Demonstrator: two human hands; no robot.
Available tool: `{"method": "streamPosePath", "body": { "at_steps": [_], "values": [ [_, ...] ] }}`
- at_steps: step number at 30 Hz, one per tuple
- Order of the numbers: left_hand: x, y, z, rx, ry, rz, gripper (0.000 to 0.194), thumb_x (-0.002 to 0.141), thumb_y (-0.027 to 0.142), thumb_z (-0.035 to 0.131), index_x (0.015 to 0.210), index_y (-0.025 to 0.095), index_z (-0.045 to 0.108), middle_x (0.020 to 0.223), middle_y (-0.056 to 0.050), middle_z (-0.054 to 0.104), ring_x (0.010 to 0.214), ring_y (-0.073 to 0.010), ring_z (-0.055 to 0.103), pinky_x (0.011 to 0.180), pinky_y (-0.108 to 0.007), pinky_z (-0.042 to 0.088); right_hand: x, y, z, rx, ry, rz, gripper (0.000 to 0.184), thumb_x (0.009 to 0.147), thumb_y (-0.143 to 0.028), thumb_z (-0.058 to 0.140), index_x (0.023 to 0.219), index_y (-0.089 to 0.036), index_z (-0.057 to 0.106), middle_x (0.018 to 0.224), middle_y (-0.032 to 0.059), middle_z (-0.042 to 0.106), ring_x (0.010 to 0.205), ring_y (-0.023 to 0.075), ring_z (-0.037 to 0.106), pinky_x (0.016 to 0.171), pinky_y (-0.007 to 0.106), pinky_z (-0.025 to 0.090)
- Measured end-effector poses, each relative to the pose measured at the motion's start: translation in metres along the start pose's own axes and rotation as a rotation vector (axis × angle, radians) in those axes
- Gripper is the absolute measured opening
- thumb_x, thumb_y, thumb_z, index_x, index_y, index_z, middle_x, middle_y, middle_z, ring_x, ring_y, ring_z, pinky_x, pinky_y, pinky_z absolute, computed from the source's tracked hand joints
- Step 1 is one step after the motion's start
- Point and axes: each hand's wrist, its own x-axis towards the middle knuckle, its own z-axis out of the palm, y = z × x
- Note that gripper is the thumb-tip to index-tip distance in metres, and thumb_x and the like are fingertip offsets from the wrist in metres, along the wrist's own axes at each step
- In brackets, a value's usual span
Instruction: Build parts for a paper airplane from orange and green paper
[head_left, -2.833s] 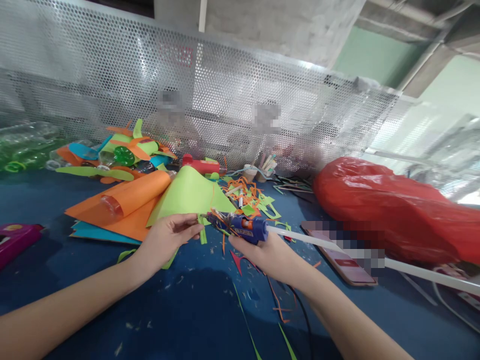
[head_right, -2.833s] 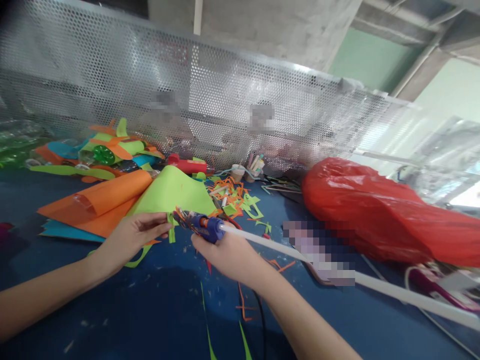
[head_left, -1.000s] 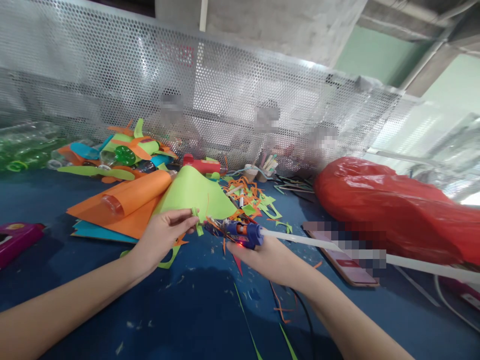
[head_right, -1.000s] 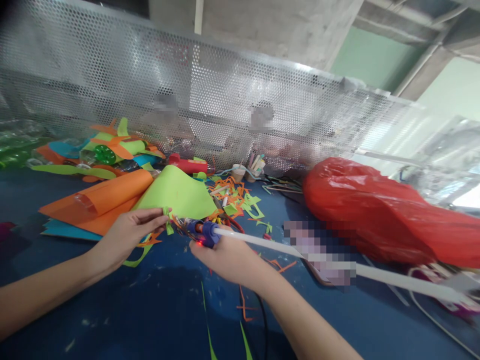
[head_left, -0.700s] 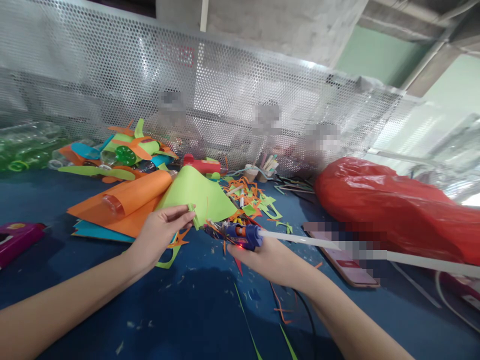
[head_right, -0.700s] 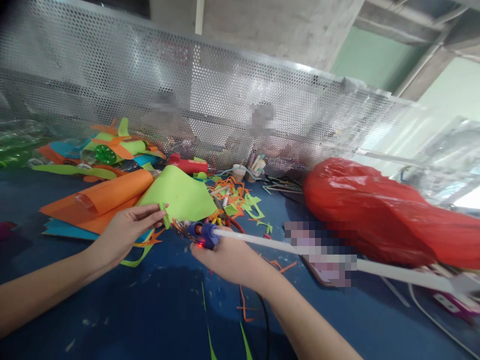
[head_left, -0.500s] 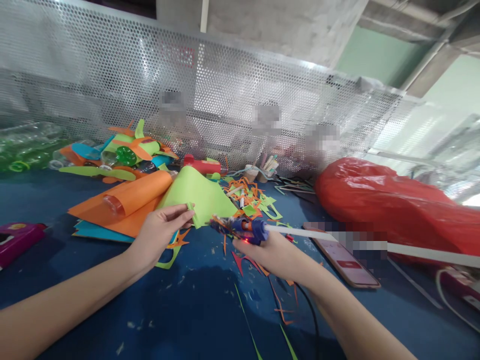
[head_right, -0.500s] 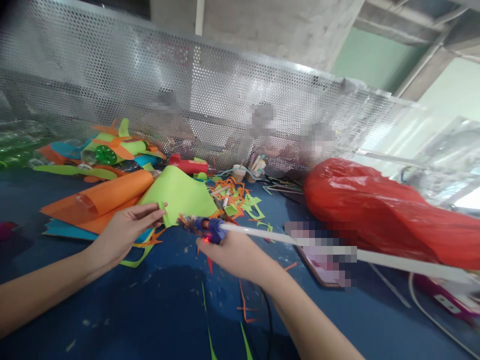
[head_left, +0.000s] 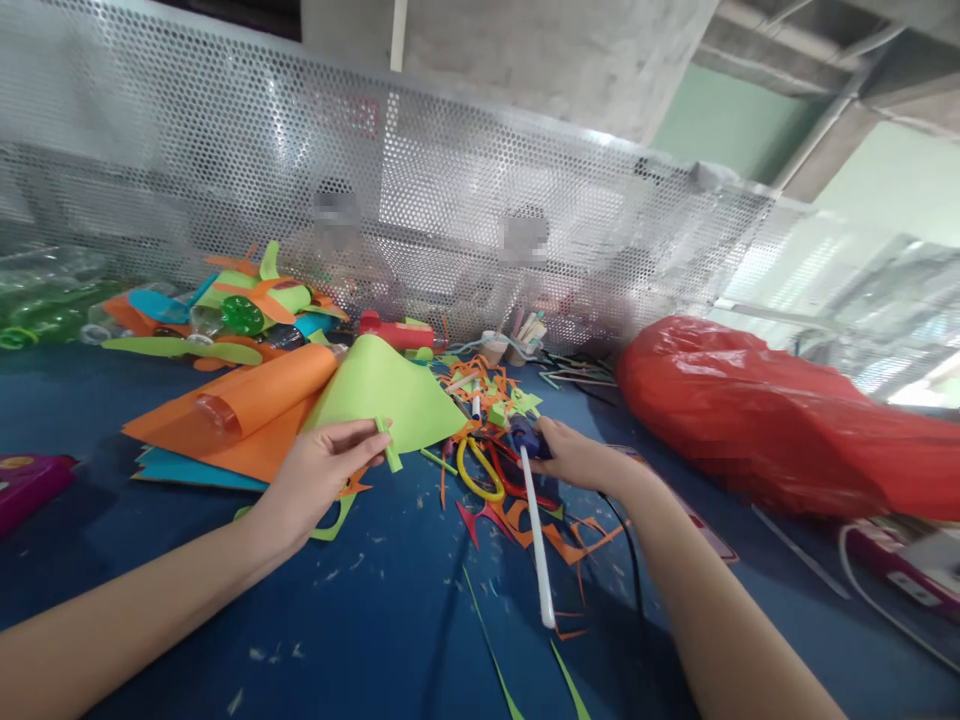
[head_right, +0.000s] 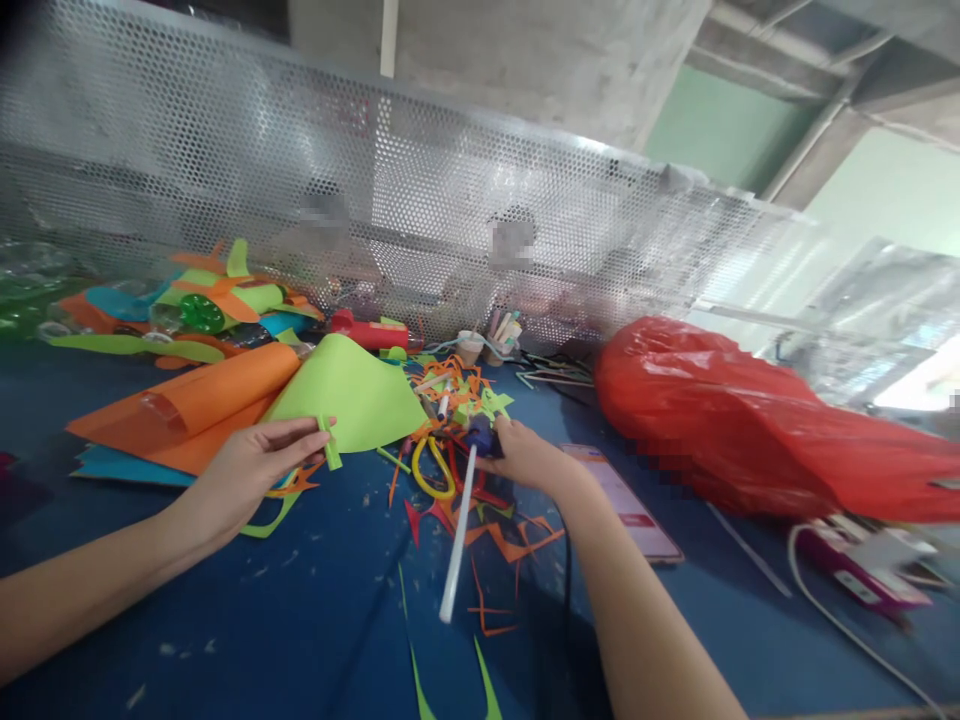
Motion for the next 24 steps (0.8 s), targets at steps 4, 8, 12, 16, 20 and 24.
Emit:
{"method": "streamPosePath", "body": {
  "at_steps": [4,8,12,16,20,24],
  "values": [
    [-0.001,0.0,0.001,-0.036,-0.026,-0.047,0.031,0.063,0.039,0.078,0.088,0.02,0.075,0.078,-0.001,0.07,0.075,-0.0143,0.06,0.071,-0.023,0.048,0.002,0.011,0.0,0.058,-0.041,-0.004,0.038,0.078,-0.042,0.063,0.103,-0.015,0.052,0.105,0.0132,0.059,0.096,0.0251,0.059,0.083,0.033,0.046],
    [-0.001,-0.002,0.001,-0.067,-0.073,-0.066,0.033,0.064,0.039,0.078,0.091,0.02,0.074,0.081,-0.001,0.069,0.074,-0.0135,0.06,0.07,-0.023,0.049,0.002,0.02,-0.005,0.095,-0.097,-0.04,0.038,0.074,-0.041,0.065,0.101,-0.015,0.058,0.109,0.0136,0.061,0.1,0.0274,0.059,0.086,0.035,0.046],
    [-0.004,-0.002,0.004,-0.013,-0.145,-0.021,0.024,0.07,0.041,0.073,0.082,0.02,0.074,0.074,0.0,0.065,0.07,-0.0127,0.057,0.066,-0.022,0.047,-0.001,0.004,-0.015,0.131,0.228,-0.012,0.018,0.077,-0.026,0.06,0.091,-0.017,0.06,0.101,0.0119,0.065,0.098,0.0259,0.06,0.088,0.036,0.044],
    [-0.009,-0.002,0.009,0.024,-0.173,0.036,0.02,0.072,0.04,0.071,0.075,0.02,0.072,0.074,-0.001,0.063,0.069,-0.0137,0.053,0.068,-0.024,0.047,-0.014,-0.048,-0.014,0.603,0.329,-0.212,0.023,0.085,-0.04,0.052,0.081,-0.018,0.058,0.079,0.0045,0.067,0.073,0.0176,0.062,0.07,0.03,0.049],
    [-0.013,-0.003,0.012,0.042,-0.182,0.078,0.019,0.072,0.039,0.071,0.072,0.021,0.07,0.069,0.001,0.06,0.068,-0.0138,0.051,0.066,-0.023,0.046,-0.032,-0.099,0.004,0.898,0.107,-0.445,0.026,0.081,-0.041,0.062,0.091,-0.017,0.063,0.091,0.0048,0.068,0.083,0.0163,0.063,0.075,0.028,0.049],
    [-0.015,-0.002,0.013,0.029,-0.214,0.127,0.019,0.074,0.036,0.07,0.066,0.02,0.065,0.064,0.004,0.054,0.066,-0.0122,0.049,0.063,-0.02,0.043,-0.042,-0.118,0.019,0.911,0.14,-0.423,0.034,0.073,-0.047,0.07,0.09,-0.018,0.063,0.089,0.0027,0.068,0.08,0.0157,0.062,0.072,0.027,0.049]
  ]
}}
